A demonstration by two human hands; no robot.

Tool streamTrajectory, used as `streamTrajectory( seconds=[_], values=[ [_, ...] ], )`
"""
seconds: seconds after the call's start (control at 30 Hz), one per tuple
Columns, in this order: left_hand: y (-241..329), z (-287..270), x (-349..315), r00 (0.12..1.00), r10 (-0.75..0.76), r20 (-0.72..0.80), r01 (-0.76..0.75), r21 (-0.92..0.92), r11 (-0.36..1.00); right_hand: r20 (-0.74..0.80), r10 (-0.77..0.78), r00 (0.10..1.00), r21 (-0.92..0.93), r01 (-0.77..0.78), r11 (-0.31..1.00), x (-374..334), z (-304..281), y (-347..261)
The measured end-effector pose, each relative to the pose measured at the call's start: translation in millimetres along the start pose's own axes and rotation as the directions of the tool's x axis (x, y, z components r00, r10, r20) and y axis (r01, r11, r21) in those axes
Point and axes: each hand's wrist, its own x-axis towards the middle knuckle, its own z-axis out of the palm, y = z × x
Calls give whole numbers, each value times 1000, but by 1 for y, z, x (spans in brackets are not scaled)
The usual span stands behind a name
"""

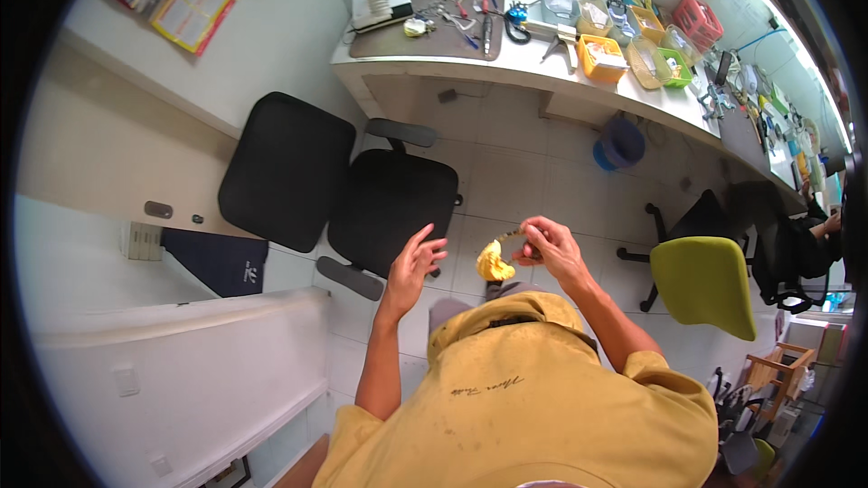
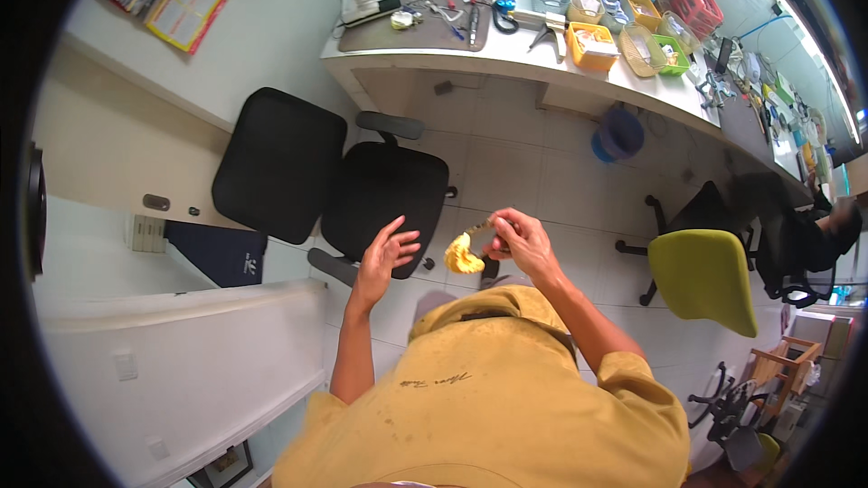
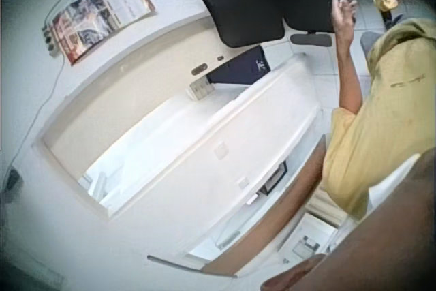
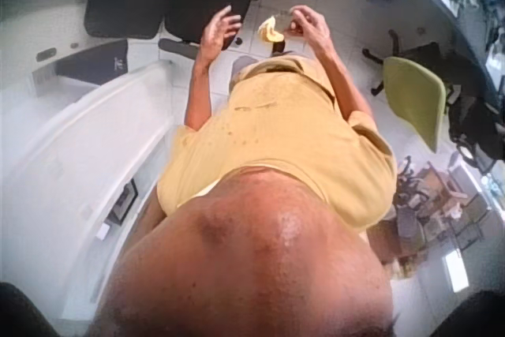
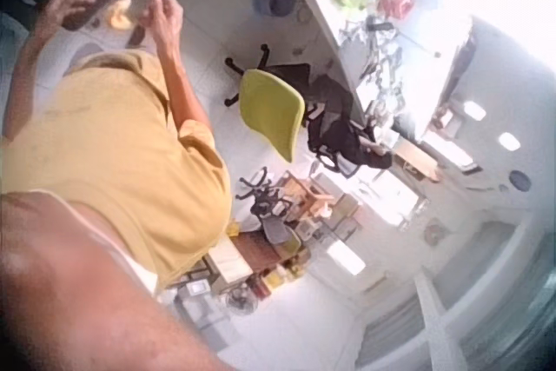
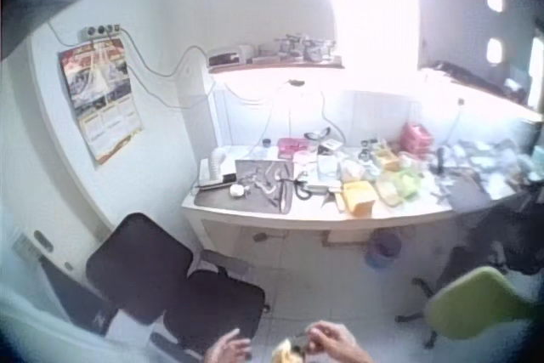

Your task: The person scrubs a yellow dental appliance with a toothbrush under running water in a sink, then rinses it. They move to a workbench, wipe the appliance with a tissue, and place it into a container. The person then handles several other dental appliances and papers, organizing them into trays.

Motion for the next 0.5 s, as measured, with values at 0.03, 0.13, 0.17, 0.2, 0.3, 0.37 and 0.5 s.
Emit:
streamTrajectory(
  seconds=[0.03,0.13,0.17,0.2,0.3,0.37,0.5],
  values=[
    [6,15,21,993,-61,101,80,-206,975,5,-12,1000,9,12,1000,10,-6,-11],
    [20,56,79,944,-92,317,277,-607,745,51,-19,999,86,14,996,49,-20,-40],
    [21,63,93,924,-91,372,340,-688,641,67,-42,997,140,32,990,60,-22,-46],
    [24,65,108,911,-77,404,366,-709,603,63,-71,995,86,65,994,76,-24,-51],
    [31,65,159,885,-31,464,413,-752,514,59,-185,981,-109,191,976,128,-33,-64],
    [28,56,192,895,-81,438,416,-757,505,79,-200,977,-159,210,965,159,-35,-74],
    [21,29,252,906,-119,407,410,-771,488,98,-325,941,-513,328,794,220,-44,-119]
  ],
)
